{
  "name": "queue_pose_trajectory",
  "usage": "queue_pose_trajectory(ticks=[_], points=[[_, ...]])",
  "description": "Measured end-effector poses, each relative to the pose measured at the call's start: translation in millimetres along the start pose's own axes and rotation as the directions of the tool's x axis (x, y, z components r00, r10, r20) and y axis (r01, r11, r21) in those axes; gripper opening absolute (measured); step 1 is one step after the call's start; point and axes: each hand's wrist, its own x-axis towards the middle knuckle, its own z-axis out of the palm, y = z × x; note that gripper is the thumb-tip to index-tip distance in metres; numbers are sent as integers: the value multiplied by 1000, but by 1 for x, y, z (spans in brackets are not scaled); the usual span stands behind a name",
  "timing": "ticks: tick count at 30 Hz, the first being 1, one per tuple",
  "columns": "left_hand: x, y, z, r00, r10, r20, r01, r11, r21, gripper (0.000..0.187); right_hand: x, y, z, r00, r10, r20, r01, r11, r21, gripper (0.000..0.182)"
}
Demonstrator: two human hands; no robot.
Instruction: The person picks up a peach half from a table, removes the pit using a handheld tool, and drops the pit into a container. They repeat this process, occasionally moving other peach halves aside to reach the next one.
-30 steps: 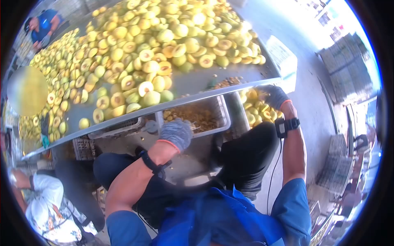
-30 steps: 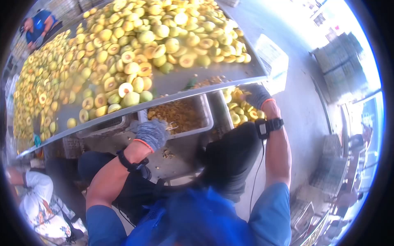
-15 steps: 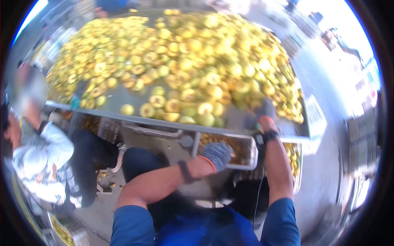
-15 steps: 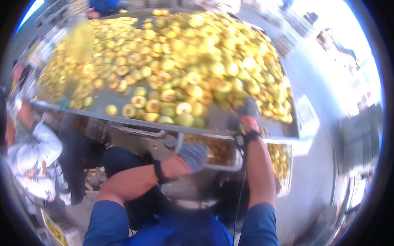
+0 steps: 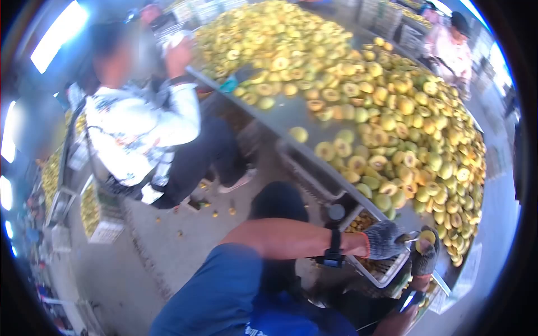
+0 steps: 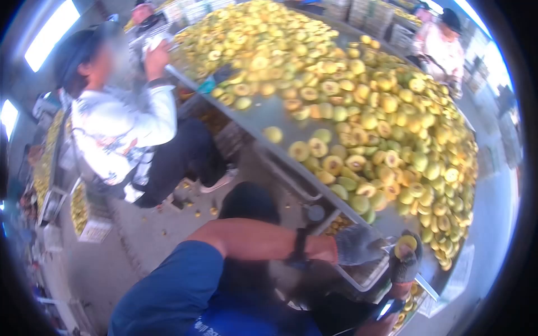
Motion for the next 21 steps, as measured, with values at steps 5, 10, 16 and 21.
queue_pose_trajectory(ticks=[5, 10, 16, 21], points=[[0, 0, 2, 997, 43, -64, -52, 989, -138, 26, -15, 24, 11, 978, 186, 90, -201, 956, 213, 47], [0, 6, 1, 992, -117, -40, 104, 963, -247, 29, -26, 7, 32, 974, 47, 221, -115, 945, 305, 63], [-2, 14, 8, 993, -88, -78, 45, 897, -440, 36, -18, 28, 4, 975, -187, 122, 187, 982, 9, 62], [0, 24, 4, 984, -161, 73, 176, 922, -345, 38, -8, 51, 4, 995, -96, 39, 86, 974, 208, 56]])
